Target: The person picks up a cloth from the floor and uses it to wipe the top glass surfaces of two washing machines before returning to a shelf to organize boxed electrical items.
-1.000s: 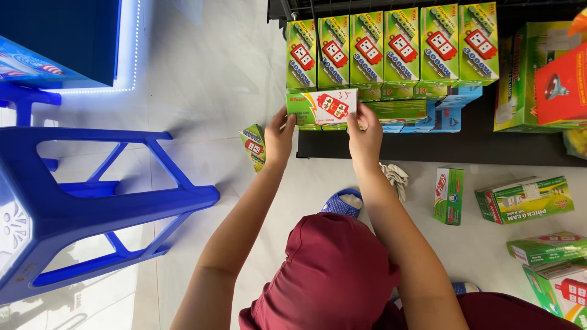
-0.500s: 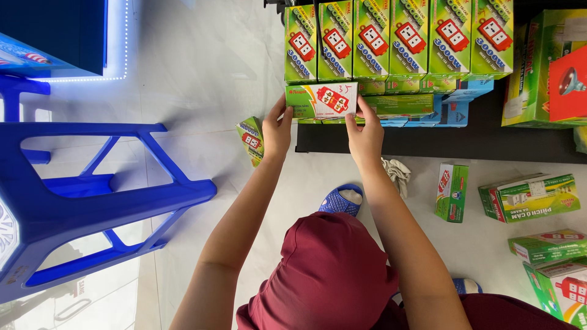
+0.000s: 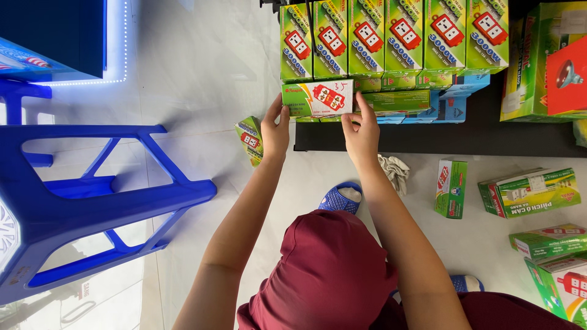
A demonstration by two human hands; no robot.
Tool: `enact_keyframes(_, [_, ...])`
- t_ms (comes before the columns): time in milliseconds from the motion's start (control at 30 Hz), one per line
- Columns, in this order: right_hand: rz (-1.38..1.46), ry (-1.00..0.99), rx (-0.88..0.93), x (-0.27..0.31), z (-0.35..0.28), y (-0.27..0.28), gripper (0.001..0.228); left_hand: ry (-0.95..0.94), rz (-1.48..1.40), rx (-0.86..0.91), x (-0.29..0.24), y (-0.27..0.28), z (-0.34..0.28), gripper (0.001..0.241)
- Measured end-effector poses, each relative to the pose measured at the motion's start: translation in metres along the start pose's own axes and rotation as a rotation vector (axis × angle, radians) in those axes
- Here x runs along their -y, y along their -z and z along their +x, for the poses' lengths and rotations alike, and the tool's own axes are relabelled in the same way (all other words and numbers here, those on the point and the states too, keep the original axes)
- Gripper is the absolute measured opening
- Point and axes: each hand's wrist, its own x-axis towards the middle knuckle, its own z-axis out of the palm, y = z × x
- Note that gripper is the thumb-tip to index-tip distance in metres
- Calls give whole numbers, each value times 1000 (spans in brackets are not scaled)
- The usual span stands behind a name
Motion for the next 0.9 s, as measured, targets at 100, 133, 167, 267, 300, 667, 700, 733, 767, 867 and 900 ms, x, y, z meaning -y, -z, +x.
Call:
enact_keyframes(100, [74, -34, -1, -3, -2, -2, 59, 22, -47, -4, 6, -1, 1, 43])
enact_keyframes(133, [74, -34, -1, -3, -3, -2, 59, 66, -138, 6, 8, -1, 1, 43])
enact_keyframes(167, [94, -46, 2, -3, -3, -2, 60, 66, -137, 6, 11, -1, 2, 43])
enact_keyframes(267, [127, -64, 14, -3, -4, -2, 60, 65, -218, 14, 15, -2, 2, 42])
enact_keyframes(300, [141, -69, 24, -3, -5, -2, 61, 63, -189, 4, 16, -2, 2, 42])
enact_keyframes(667, [133, 23, -56, -4, -20, 23, 49, -189, -58, -133, -7, 0, -11, 44])
enact_keyframes(700, [94, 48, -91, -7, -23, 32, 45, -278, 42, -165, -14, 0, -17, 44])
enact_keyframes(733, [90, 48, -99, -11, -26, 42, 45, -365, 140, -194, -22, -1, -23, 44])
enact_keyframes(767, [20, 58, -195, -17, -29, 55, 39, -367, 136, -187, -30, -3, -26, 44])
enact_keyframes(867, [-197, 141, -435, -39, -46, 108, 28, -515, 292, -132, -46, -19, -33, 34])
enact_keyframes(900, [-307, 150, -483, -45, -55, 131, 27, -588, 418, -127, -51, -27, -33, 31])
